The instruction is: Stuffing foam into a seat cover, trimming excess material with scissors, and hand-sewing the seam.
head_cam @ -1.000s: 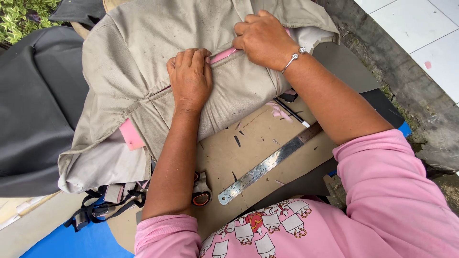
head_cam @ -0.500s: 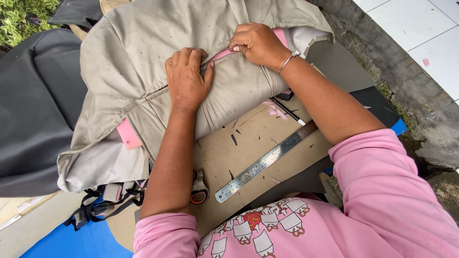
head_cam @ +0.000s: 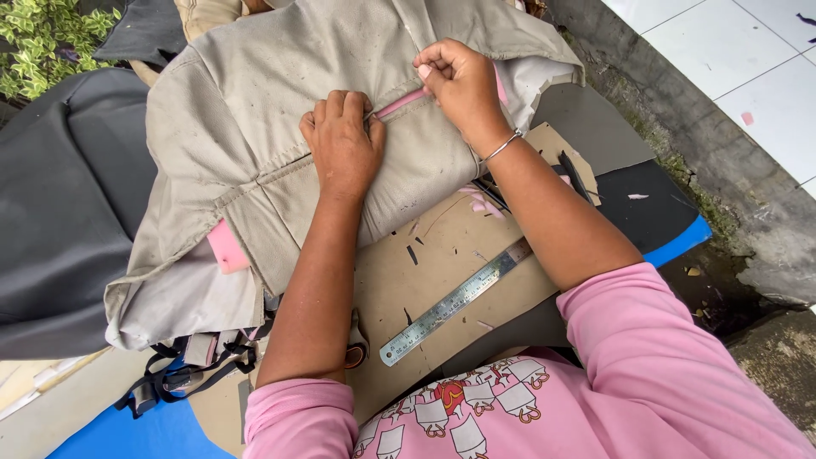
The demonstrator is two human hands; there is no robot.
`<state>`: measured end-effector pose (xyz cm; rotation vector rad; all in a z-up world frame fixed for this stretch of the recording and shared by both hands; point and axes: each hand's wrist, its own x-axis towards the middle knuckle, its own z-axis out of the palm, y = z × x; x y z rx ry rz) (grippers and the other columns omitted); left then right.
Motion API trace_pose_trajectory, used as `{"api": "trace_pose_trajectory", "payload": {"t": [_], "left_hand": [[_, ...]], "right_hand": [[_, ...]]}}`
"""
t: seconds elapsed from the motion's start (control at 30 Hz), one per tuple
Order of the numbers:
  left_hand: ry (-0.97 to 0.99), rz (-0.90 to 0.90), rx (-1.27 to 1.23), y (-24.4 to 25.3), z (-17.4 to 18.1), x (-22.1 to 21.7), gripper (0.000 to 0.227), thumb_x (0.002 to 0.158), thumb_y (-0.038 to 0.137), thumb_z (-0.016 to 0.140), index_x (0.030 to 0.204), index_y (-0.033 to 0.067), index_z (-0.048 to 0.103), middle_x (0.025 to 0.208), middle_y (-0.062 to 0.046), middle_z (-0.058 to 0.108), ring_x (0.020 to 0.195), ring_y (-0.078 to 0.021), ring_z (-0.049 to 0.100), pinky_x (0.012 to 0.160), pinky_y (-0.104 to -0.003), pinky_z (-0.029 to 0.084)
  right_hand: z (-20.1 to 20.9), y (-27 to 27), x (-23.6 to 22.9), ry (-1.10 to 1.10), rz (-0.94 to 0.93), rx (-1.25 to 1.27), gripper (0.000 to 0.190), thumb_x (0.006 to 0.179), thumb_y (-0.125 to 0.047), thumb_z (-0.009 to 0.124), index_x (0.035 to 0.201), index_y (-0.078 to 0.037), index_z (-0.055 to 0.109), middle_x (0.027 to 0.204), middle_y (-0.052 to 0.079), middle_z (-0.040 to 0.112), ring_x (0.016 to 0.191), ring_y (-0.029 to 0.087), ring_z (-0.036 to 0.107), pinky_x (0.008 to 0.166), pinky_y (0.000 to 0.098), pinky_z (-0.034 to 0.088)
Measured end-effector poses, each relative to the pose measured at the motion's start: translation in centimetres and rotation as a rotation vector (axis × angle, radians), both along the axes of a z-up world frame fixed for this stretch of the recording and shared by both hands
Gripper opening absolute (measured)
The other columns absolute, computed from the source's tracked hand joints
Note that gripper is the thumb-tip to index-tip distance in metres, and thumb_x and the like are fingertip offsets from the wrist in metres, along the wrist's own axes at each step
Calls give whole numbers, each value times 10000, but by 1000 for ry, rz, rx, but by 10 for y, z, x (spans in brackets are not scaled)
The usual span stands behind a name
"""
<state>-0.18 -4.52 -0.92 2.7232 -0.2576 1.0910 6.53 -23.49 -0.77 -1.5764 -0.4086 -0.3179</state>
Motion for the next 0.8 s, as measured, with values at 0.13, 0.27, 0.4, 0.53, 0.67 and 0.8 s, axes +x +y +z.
{"api": "trace_pose_trajectory", "payload": {"t": [0.13,0.27,0.4,0.53,0.67,0.8], "left_hand": [[70,-107,-8,-3,-8,-1,375,835,157,589,1209,156,613,1052,-54,624,978,-320,557,900,-455,412],[87,-91,-87,-9,1,2,288,842,259,579,1096,159,670,1043,-52,647,966,-322,564,875,-482,413],[130,3,40,-19,5,-2,369,931,498,640,1167,220,693,1092,-47,641,979,-330,557,823,-512,418],[124,46,119,-20,0,19,361,923,541,653,1113,245,734,1015,-36,617,940,-323,551,758,-520,406],[255,-113,62,-33,0,44,281,792,337,681,978,127,679,1070,-75,578,992,-352,530,831,-527,436],[254,-120,163,-52,0,69,395,890,489,565,1077,196,753,1024,-79,653,950,-375,585,734,-544,465]], "right_hand": [[-7,20,-9,419,207,384,83,885,37,721,899,-8,653,934,138,717,616,168,703,470,237,579],[-7,33,-2,476,68,301,91,872,-5,727,846,-67,665,793,74,729,593,124,700,441,215,509],[-20,26,26,159,0,426,173,800,80,766,805,-64,669,786,76,729,688,126,699,670,239,594],[16,-14,34,-6,16,419,166,845,106,718,866,-54,678,859,57,708,752,129,652,735,247,564],[43,-49,24,248,-6,502,66,919,-32,681,863,-52,654,764,64,660,694,191,763,529,272,609],[45,-84,23,110,-77,521,84,897,-4,641,904,-79,603,753,42,596,638,196,714,411,253,445]]}}
